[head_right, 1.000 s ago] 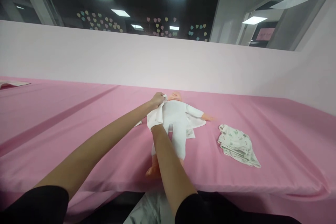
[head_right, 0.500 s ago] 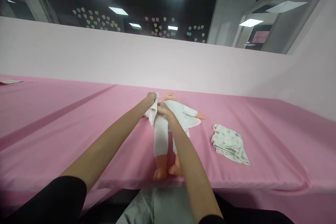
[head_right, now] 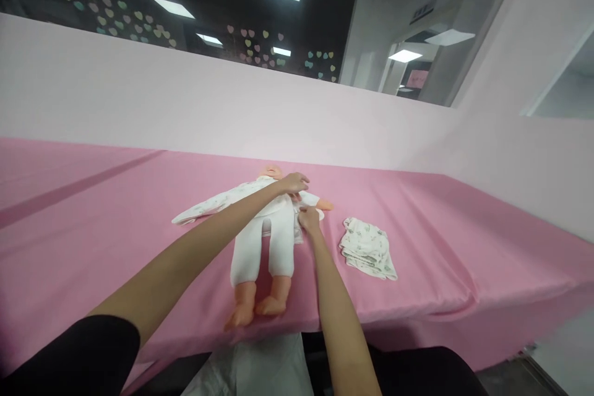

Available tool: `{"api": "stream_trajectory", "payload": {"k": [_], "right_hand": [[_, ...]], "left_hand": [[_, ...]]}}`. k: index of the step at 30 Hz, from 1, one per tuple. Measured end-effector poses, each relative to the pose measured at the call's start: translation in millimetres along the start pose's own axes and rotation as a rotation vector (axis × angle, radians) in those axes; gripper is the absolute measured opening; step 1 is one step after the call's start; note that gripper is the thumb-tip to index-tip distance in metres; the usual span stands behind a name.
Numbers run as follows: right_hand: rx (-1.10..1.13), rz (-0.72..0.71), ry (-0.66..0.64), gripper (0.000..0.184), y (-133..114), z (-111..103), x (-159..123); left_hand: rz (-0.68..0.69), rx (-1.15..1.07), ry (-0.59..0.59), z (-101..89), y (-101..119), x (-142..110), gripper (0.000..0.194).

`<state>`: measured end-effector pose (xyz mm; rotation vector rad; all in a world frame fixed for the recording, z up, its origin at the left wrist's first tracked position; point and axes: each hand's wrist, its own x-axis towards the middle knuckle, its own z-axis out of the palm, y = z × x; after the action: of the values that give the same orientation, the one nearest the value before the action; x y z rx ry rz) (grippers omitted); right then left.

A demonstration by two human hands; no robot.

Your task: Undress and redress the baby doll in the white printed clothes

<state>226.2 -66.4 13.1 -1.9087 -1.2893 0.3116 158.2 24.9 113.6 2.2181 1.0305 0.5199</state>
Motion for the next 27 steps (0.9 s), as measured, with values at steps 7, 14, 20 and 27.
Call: {"api": "stream_trajectory", "payload": {"k": [7, 14, 20, 27], "right_hand": [[-0.329, -0.207, -0.1, 0.028, -4, 17, 3], [-0.481, -0.151, -0.102, 0.03, -8, 22, 4], [-0.47, 0.082, -0.014, 0.04, -29, 19, 40], [-0.462, 0.026, -0.01, 0.051, -32, 45, 73]], "left_hand": [[0.245, 0.487, -0.06, 37.3, -2, 9, 0.052], [0.158, 0.631, 0.045, 36.4, -32, 21, 0.044], [0.194, 0.382, 0.284, -3.0, -43, 6, 0.054], [0.268, 0.403, 0.258, 3.2, -43, -8, 0.062]]}}
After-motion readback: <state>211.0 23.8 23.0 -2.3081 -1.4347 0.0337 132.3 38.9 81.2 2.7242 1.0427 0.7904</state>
